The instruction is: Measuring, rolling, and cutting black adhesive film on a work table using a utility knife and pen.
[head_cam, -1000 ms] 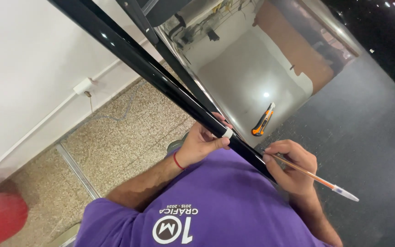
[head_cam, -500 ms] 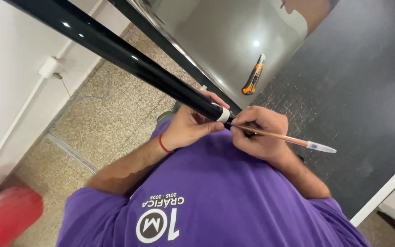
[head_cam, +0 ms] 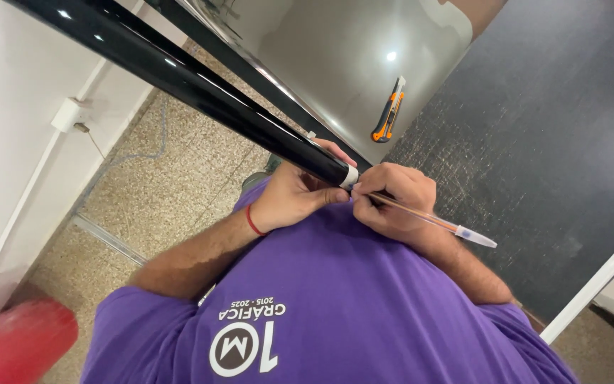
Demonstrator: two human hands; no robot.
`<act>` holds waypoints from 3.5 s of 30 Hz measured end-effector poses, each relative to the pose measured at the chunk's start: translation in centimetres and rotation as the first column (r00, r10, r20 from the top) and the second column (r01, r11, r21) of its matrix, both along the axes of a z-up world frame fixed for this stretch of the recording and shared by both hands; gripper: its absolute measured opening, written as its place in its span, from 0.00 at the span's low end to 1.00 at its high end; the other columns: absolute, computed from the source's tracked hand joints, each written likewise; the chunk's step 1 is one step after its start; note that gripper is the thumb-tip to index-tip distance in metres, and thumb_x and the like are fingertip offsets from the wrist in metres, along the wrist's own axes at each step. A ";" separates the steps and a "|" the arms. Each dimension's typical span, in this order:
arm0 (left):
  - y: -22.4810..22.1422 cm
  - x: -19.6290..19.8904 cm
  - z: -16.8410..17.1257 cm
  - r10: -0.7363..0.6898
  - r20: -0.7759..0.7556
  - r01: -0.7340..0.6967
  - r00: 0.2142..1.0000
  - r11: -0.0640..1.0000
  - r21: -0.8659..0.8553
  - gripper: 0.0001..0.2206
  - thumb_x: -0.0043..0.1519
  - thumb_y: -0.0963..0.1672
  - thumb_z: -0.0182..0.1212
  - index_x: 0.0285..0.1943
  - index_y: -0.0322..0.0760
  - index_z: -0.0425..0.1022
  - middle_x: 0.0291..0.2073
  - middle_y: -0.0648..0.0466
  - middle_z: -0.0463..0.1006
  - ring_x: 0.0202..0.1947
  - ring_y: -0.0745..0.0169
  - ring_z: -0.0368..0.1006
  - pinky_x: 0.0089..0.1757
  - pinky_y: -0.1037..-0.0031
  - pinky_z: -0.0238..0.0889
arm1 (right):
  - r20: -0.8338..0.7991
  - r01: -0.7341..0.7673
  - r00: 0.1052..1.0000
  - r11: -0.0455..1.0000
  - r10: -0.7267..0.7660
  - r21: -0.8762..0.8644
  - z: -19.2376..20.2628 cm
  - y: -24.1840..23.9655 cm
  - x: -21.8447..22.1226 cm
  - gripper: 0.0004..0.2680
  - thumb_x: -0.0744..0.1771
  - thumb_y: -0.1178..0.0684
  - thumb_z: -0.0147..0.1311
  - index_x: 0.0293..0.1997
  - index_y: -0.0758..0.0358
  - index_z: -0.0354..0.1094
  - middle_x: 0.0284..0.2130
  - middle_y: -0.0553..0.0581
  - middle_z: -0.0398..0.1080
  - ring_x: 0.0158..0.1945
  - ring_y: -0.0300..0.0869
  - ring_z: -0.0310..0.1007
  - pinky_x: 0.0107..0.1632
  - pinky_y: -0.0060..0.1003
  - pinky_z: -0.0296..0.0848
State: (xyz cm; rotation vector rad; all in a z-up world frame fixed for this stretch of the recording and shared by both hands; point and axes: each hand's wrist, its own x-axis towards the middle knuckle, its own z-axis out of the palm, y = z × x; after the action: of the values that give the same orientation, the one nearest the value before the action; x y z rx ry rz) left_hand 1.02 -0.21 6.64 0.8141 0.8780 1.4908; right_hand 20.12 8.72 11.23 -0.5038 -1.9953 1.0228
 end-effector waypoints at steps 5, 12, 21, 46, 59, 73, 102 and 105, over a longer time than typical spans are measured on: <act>0.2 -0.3 0.2 0.009 -0.083 -0.008 0.996 1.000 0.014 0.27 0.59 0.41 0.86 0.64 0.27 0.77 0.44 0.49 0.81 0.49 0.64 0.81 0.49 0.71 0.81 | 0.048 0.038 0.998 0.999 -0.038 0.019 -0.4 0.2 0.2 0.06 0.64 0.66 0.69 0.32 0.62 0.76 0.25 0.57 0.78 0.19 0.50 0.73 0.23 0.38 0.72; 0.3 -0.3 0.4 0.004 -0.047 -0.004 0.999 1.000 0.002 0.26 0.60 0.40 0.85 0.65 0.29 0.78 0.43 0.52 0.79 0.47 0.68 0.78 0.49 0.75 0.79 | 0.081 0.043 0.996 0.999 -0.040 -0.031 -0.3 -0.1 0.5 0.07 0.63 0.67 0.68 0.31 0.61 0.75 0.24 0.56 0.78 0.20 0.50 0.74 0.25 0.39 0.74; -0.3 -0.1 0.2 -0.013 -0.066 0.014 0.998 1.000 0.013 0.26 0.61 0.40 0.85 0.66 0.31 0.77 0.45 0.53 0.79 0.48 0.69 0.78 0.51 0.76 0.78 | 0.010 -0.008 1.000 0.994 0.009 -0.107 -1.1 0.2 0.9 0.06 0.63 0.68 0.68 0.31 0.65 0.75 0.25 0.60 0.79 0.20 0.49 0.75 0.24 0.37 0.74; -0.9 -0.1 -0.8 -0.132 -0.030 0.134 0.991 0.990 0.055 0.25 0.65 0.40 0.80 0.67 0.32 0.71 0.61 0.42 0.83 0.62 0.60 0.80 0.61 0.70 0.76 | 0.056 -0.102 0.991 0.962 0.120 -0.254 -0.5 0.0 1.7 0.10 0.64 0.67 0.72 0.29 0.63 0.72 0.24 0.57 0.78 0.17 0.43 0.66 0.20 0.32 0.62; -0.6 -0.4 -0.2 -0.151 -0.057 0.155 0.987 0.984 0.083 0.24 0.66 0.40 0.79 0.66 0.31 0.70 0.62 0.40 0.83 0.65 0.54 0.80 0.62 0.68 0.76 | -0.013 -0.146 0.989 0.939 0.149 -0.310 -0.7 0.3 1.8 0.11 0.64 0.67 0.71 0.25 0.64 0.70 0.21 0.57 0.76 0.17 0.40 0.61 0.21 0.30 0.60; 0.2 -0.3 0.4 -0.151 -0.090 0.163 0.984 0.977 0.135 0.22 0.64 0.38 0.80 0.62 0.29 0.71 0.60 0.38 0.83 0.67 0.48 0.79 0.65 0.63 0.73 | -0.171 -0.170 0.980 0.865 0.099 -0.472 -2.9 0.5 2.0 0.11 0.62 0.70 0.72 0.25 0.68 0.70 0.21 0.61 0.76 0.17 0.33 0.59 0.20 0.27 0.59; 0.0 -0.1 0.2 -0.180 -0.107 0.194 0.978 0.972 0.133 0.22 0.65 0.39 0.79 0.63 0.31 0.71 0.60 0.37 0.83 0.67 0.49 0.78 0.65 0.62 0.68 | -0.199 -0.144 0.979 0.831 0.040 -0.538 -4.2 0.2 2.1 0.10 0.61 0.73 0.71 0.24 0.73 0.69 0.19 0.65 0.73 0.18 0.32 0.58 0.20 0.26 0.59; 0.1 -0.2 0.6 -0.196 -0.097 0.208 0.976 0.970 0.128 0.22 0.66 0.39 0.78 0.63 0.31 0.69 0.61 0.37 0.82 0.68 0.48 0.77 0.66 0.62 0.68 | -0.204 -0.149 0.978 0.837 0.046 -0.527 -4.1 0.4 2.3 0.10 0.61 0.72 0.71 0.24 0.72 0.70 0.19 0.64 0.74 0.17 0.32 0.59 0.20 0.26 0.58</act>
State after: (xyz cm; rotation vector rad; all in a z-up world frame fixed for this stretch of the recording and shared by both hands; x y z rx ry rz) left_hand 0.82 -0.13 7.25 1.0431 0.7351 1.3560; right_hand 22.42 9.17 7.13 -0.5804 -1.5637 1.6536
